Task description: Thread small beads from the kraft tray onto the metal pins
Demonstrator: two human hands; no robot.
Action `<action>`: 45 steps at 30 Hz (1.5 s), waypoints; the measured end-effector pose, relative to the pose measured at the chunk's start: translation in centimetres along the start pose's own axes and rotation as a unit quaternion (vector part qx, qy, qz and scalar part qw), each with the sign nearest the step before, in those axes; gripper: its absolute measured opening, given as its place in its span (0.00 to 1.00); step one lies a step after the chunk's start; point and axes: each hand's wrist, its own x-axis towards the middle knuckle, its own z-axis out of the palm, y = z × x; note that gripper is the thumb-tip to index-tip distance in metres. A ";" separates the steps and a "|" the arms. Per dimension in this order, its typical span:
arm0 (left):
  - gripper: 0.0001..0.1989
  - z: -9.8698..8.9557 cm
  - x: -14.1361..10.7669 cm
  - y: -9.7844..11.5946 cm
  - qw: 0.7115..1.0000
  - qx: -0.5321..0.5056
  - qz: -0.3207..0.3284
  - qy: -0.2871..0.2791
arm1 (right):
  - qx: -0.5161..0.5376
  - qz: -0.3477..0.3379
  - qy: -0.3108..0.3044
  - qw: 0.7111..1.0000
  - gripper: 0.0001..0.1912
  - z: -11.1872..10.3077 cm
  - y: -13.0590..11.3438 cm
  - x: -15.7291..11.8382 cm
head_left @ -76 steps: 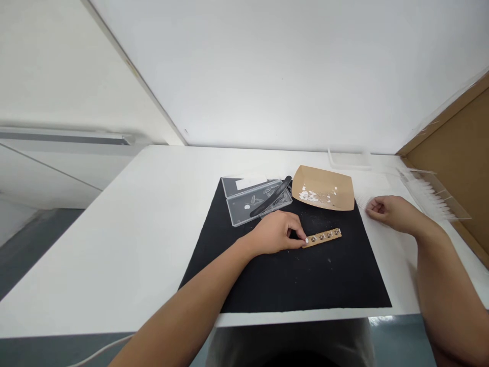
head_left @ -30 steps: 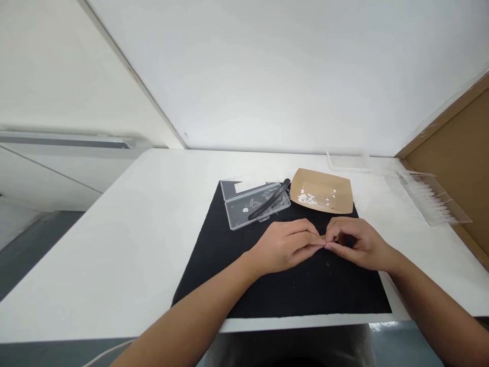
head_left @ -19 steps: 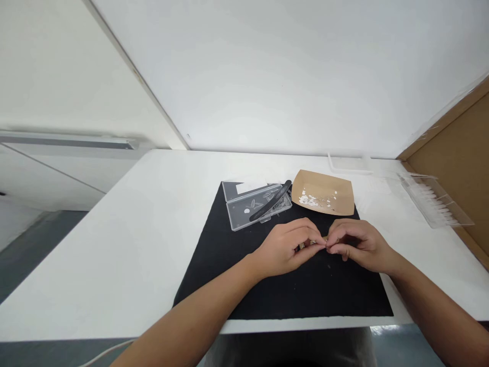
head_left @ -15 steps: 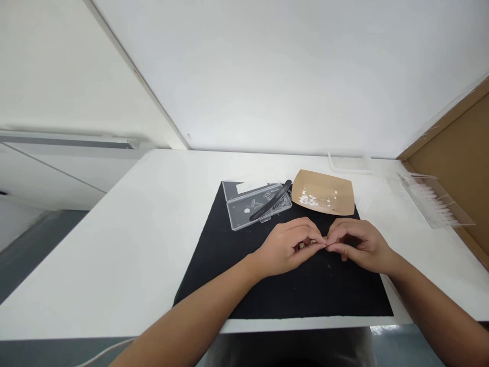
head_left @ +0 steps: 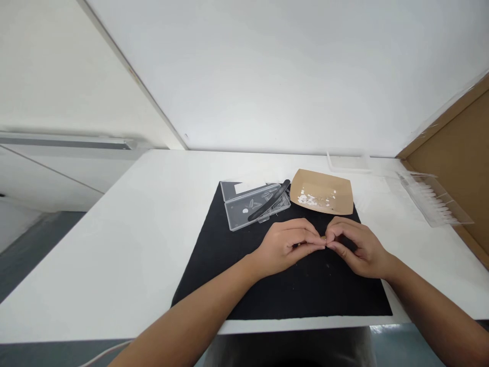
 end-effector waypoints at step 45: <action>0.04 3.3 -1.5 -2.1 0.967 0.180 -0.174 -0.047 | -0.236 -0.010 -0.077 0.969 0.03 -1.1 0.8 -0.1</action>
